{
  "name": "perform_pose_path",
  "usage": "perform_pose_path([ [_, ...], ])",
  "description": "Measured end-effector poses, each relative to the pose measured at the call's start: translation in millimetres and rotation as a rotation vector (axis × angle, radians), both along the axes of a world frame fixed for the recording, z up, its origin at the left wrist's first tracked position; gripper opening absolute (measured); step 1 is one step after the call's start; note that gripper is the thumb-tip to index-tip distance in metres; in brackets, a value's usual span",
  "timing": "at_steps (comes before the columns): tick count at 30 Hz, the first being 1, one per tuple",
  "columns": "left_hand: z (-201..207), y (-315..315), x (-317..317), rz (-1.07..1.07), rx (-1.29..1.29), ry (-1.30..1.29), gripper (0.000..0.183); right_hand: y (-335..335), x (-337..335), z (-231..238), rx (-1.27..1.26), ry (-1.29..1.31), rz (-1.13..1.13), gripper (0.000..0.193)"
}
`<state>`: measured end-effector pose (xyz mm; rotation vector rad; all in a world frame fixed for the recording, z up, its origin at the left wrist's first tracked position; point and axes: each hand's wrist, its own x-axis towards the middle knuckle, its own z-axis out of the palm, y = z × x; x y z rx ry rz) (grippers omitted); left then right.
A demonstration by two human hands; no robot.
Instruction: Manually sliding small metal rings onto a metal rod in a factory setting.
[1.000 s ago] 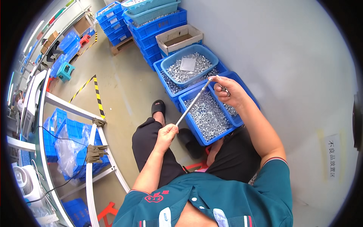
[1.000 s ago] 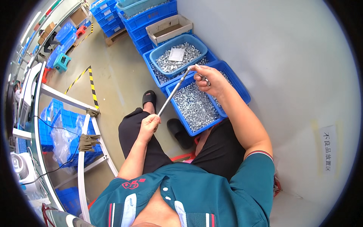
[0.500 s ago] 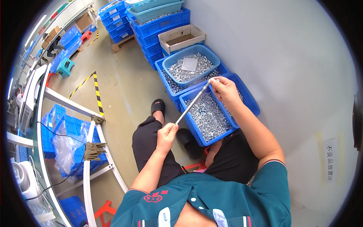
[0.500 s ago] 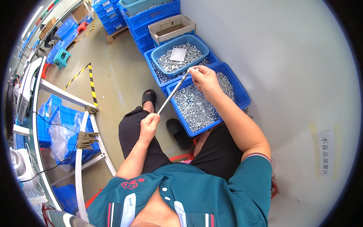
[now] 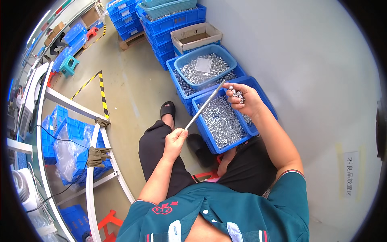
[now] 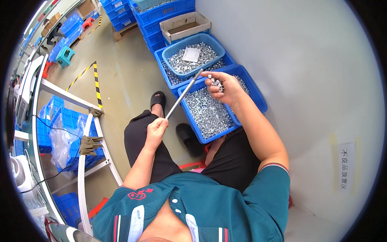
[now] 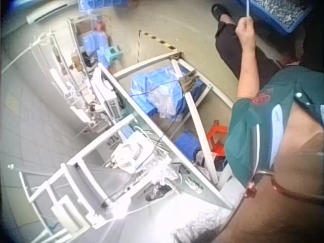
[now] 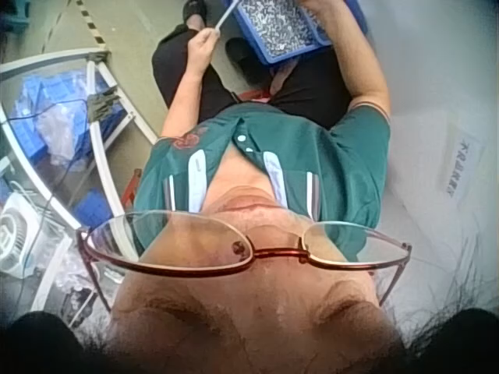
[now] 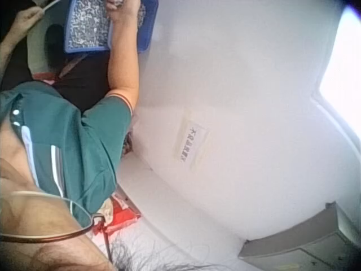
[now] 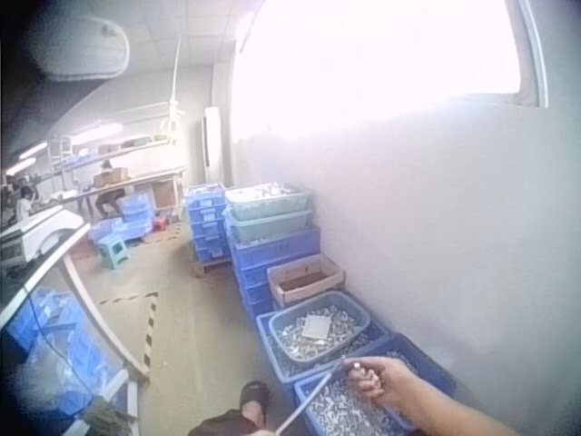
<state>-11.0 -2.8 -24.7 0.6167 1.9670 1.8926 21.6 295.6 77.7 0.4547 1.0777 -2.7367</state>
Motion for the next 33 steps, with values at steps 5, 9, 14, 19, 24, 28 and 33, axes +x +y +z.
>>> perform_pose_path([
  [5,3,-4,0,-0.005,-0.038,0.000,0.023,2,0,-2,-0.007,0.040,-0.053,0.019],
  [9,1,-5,0,-0.017,-0.042,0.018,0.023,4,-2,-3,-0.049,0.054,-0.052,0.015],
  [14,-3,-6,0,-0.031,-0.043,0.020,0.023,4,-2,-3,-0.084,0.113,0.011,0.014],
  [19,-3,-6,1,-0.040,-0.052,0.040,0.021,3,-4,-1,-0.034,0.078,-0.002,0.015],
  [24,-4,-8,1,-0.032,-0.072,0.067,0.020,-2,-5,3,0.080,0.061,0.069,0.015],
  [28,0,-6,0,-0.016,-0.070,0.068,0.019,-15,-1,12,0.140,0.007,0.027,0.022],
  [33,1,-5,-2,-0.003,-0.037,0.046,0.025,-13,1,9,0.238,-0.100,0.119,0.030],
])
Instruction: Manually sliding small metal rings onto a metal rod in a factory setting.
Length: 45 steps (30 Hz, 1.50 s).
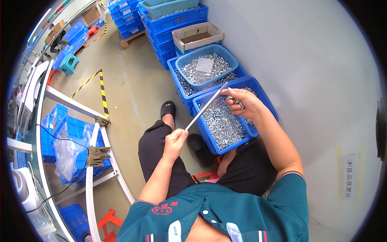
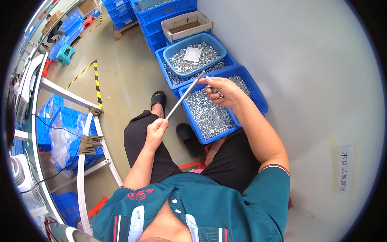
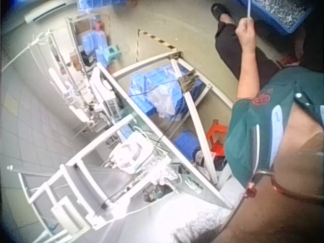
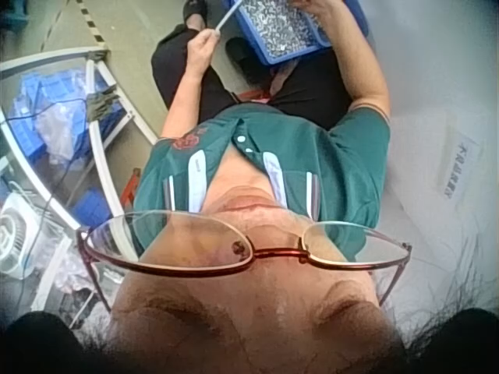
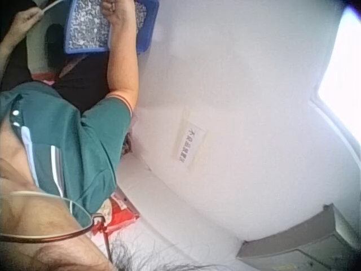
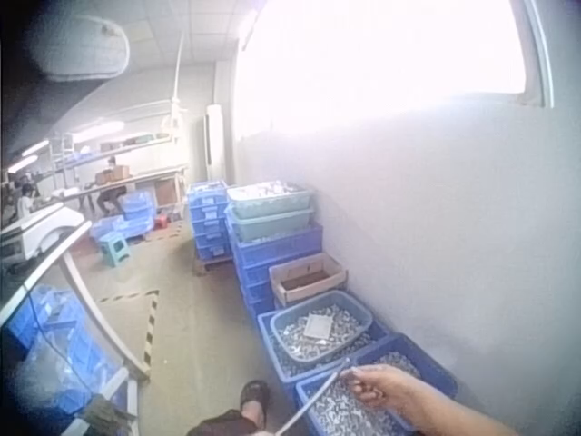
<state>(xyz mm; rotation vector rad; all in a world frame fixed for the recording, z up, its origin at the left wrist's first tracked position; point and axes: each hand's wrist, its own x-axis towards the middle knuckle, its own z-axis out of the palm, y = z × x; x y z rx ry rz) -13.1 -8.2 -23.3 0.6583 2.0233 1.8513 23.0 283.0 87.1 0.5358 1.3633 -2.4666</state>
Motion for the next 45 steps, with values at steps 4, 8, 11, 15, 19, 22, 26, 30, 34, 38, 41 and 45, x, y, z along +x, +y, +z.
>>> perform_pose_path([
  [4,0,2,2,-0.001,-0.007,-0.007,0.025,14,-1,-10,-0.043,-0.016,-0.036,0.025],
  [8,-2,0,2,-0.017,-0.004,-0.029,0.025,15,-4,-8,-0.100,0.008,-0.159,0.030],
  [11,-4,-1,2,-0.025,-0.020,-0.048,0.021,15,-4,-9,-0.113,0.035,-0.188,0.031],
  [15,0,1,3,-0.017,-0.011,0.003,0.021,14,-4,-9,-0.129,0.060,-0.183,0.032],
  [19,-6,0,2,-0.024,-0.028,-0.003,0.022,11,-6,-7,-0.124,0.050,-0.237,0.030],
  [22,-6,0,3,-0.044,-0.053,0.015,0.021,9,-7,-7,-0.095,0.062,-0.184,0.029],
  [26,-8,-1,3,-0.039,-0.060,0.006,0.021,5,-7,-8,-0.046,0.067,-0.118,0.031],
  [30,-2,-1,3,-0.013,-0.056,0.003,0.021,-10,-3,3,0.073,0.057,-0.027,0.036],
  [34,-1,1,3,0.002,-0.015,-0.039,0.021,0,1,-6,-0.048,0.014,0.068,0.039],
  [38,2,0,2,0.013,-0.039,0.004,0.020,8,0,-10,-0.196,-0.086,-0.139,0.029],
  [41,2,0,1,0.009,-0.041,0.003,0.020,12,-3,-8,-0.195,-0.079,-0.138,0.026],
  [45,2,0,2,0.015,-0.038,0.003,0.022,19,-2,-16,-0.196,0.029,-0.113,0.020],
])
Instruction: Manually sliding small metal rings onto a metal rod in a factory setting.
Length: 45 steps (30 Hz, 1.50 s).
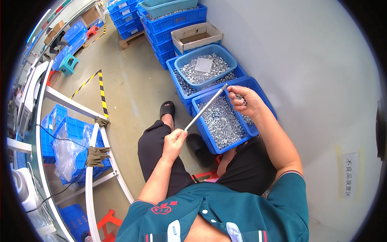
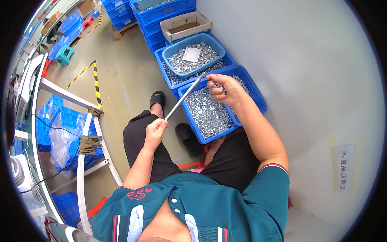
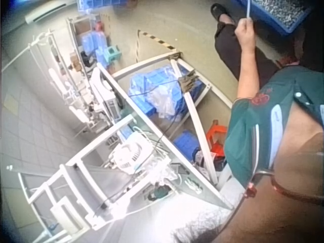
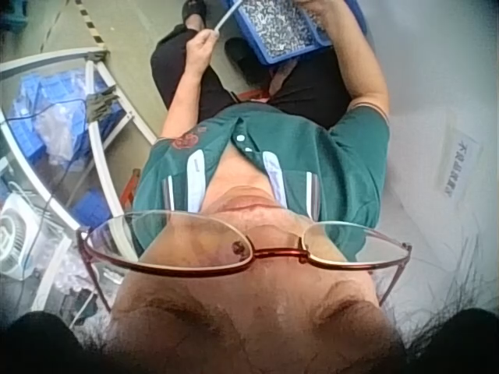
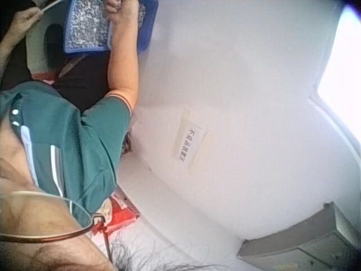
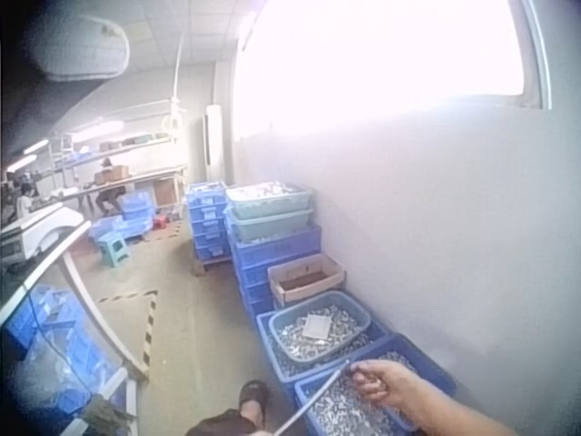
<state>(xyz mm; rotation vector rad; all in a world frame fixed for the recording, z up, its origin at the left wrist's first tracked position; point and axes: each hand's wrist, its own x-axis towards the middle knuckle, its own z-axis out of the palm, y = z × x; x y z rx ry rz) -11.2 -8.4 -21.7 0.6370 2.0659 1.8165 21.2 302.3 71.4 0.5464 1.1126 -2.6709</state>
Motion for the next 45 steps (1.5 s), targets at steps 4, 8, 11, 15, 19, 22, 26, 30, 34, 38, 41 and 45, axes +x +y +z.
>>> perform_pose_path([
  [4,-3,0,1,-0.007,-0.006,-0.020,0.023,-2,2,3,0.039,0.052,-0.023,0.023],
  [8,-5,-2,0,-0.020,0.004,0.015,0.023,-10,1,18,-0.060,0.008,-0.052,0.030],
  [11,-4,-1,0,-0.027,-0.013,0.008,0.023,-3,1,13,-0.060,-0.008,-0.028,0.032],
  [15,-5,-2,0,-0.028,-0.017,-0.002,0.023,-3,-1,11,-0.084,-0.001,-0.004,0.027],
  [19,-5,-2,0,-0.027,-0.010,0.003,0.023,-5,0,7,-0.046,-0.019,-0.102,0.018],
  [22,-6,-2,0,-0.035,-0.010,0.013,0.022,-1,0,3,-0.057,0.043,-0.104,0.013],
  [26,-5,-1,0,-0.028,-0.022,0.020,0.021,0,1,2,-0.026,0.103,-0.042,0.018],
  [30,-5,-1,1,-0.033,-0.016,0.037,0.020,-4,0,5,0.005,0.033,-0.118,0.022],
  [34,-8,-2,0,-0.024,-0.019,0.035,0.019,-3,-1,6,-0.021,0.028,-0.098,0.021],
  [38,-7,-2,0,-0.048,-0.020,0.018,0.020,0,-1,7,0.053,0.070,-0.086,0.018],
  [41,-4,-2,1,-0.046,-0.023,0.022,0.020,-4,-1,10,0.135,0.076,-0.059,0.017],
  [45,-2,-3,1,-0.045,-0.051,0.026,0.020,-12,-2,16,0.340,0.072,-0.068,0.017],
])
